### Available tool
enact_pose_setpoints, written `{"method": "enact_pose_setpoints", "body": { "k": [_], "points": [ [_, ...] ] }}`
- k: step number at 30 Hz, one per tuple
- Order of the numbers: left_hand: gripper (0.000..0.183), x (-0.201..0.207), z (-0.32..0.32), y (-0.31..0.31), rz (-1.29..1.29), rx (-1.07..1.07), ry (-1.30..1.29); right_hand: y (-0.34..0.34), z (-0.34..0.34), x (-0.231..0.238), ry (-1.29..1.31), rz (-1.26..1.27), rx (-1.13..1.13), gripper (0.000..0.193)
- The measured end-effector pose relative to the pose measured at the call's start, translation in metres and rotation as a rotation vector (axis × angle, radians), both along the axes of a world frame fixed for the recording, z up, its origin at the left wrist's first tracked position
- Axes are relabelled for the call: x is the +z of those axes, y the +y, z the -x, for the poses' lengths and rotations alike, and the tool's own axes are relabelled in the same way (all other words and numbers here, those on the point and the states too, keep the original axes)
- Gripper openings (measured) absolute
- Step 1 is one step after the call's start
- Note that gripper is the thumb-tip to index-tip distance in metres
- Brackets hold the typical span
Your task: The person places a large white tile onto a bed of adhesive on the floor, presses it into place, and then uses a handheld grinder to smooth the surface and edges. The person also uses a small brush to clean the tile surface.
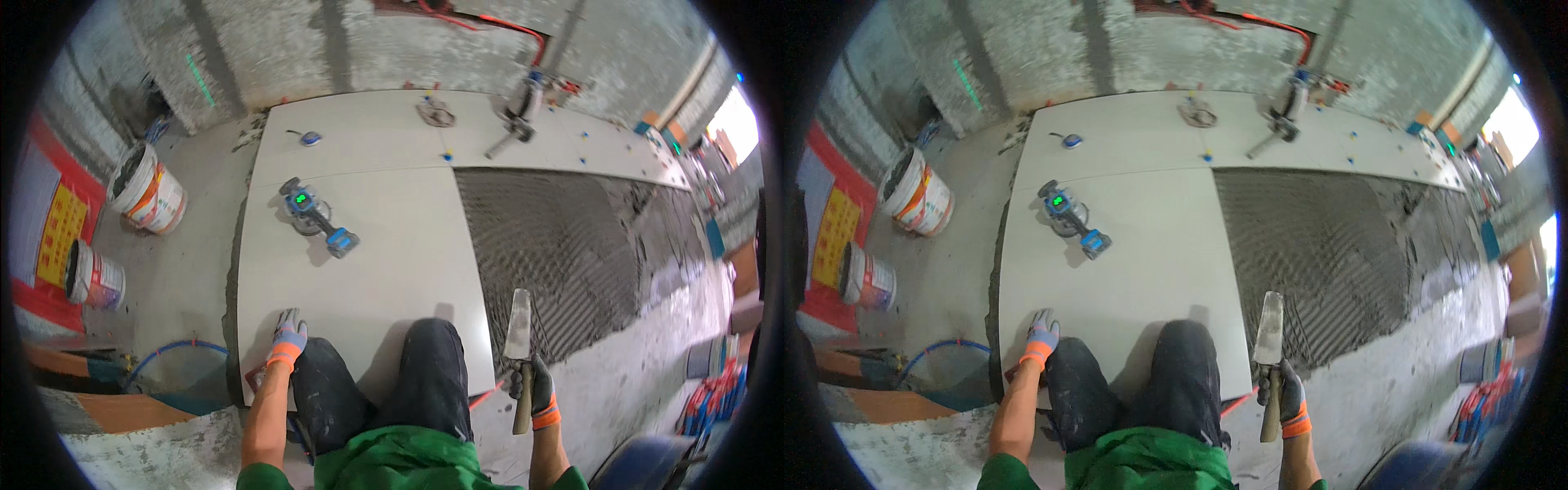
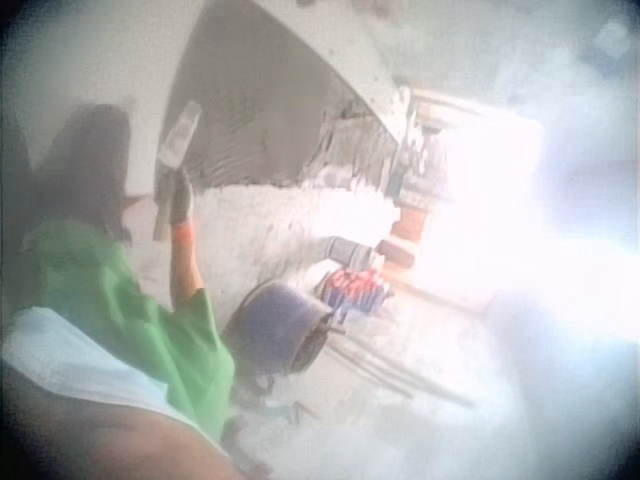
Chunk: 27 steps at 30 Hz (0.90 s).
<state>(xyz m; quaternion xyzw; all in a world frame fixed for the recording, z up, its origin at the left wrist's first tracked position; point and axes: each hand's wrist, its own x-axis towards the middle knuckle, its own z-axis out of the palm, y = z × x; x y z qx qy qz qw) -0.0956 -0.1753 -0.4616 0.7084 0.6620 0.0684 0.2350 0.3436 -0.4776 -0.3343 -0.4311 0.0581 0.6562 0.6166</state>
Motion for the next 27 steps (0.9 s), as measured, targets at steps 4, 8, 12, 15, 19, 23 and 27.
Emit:
{"method": "enact_pose_setpoints", "body": {
  "k": [4, 8, 12, 15, 19, 23, 27],
  "points": [
    [0.055, -0.059, 0.006, 0.085, -0.013, 0.027, 0.144, 0.122, -0.014, 0.028, -0.904, -0.008, 0.308, 0.019],
    [0.056, -0.113, -0.008, 0.183, -0.238, 0.058, 0.294, 0.297, 0.006, 0.026, -1.041, -0.046, 0.558, 0.017],
    [0.058, -0.129, -0.012, 0.288, -0.352, 0.152, 0.307, 0.481, 0.058, -0.011, -1.426, 0.015, 1.061, 0.032],
    [0.06, -0.117, -0.007, 0.345, -0.334, 0.16, 0.326, 0.598, 0.113, -0.041, -1.839, -0.219, 1.217, 0.028],
    [0.061, -0.103, -0.006, 0.365, -0.318, 0.15, 0.257, 0.714, 0.186, -0.046, -1.731, -0.34, 1.412, 0.028],
    [0.064, -0.099, -0.006, 0.361, -0.124, 0.129, 0.253, 0.771, 0.218, -0.018, -0.986, -0.225, 1.414, 0.03],
    [0.063, -0.092, -0.003, 0.364, -0.076, 0.157, 0.064, 0.81, 0.234, -0.02, -1.326, -0.513, 1.307, 0.026]
  ]
}}
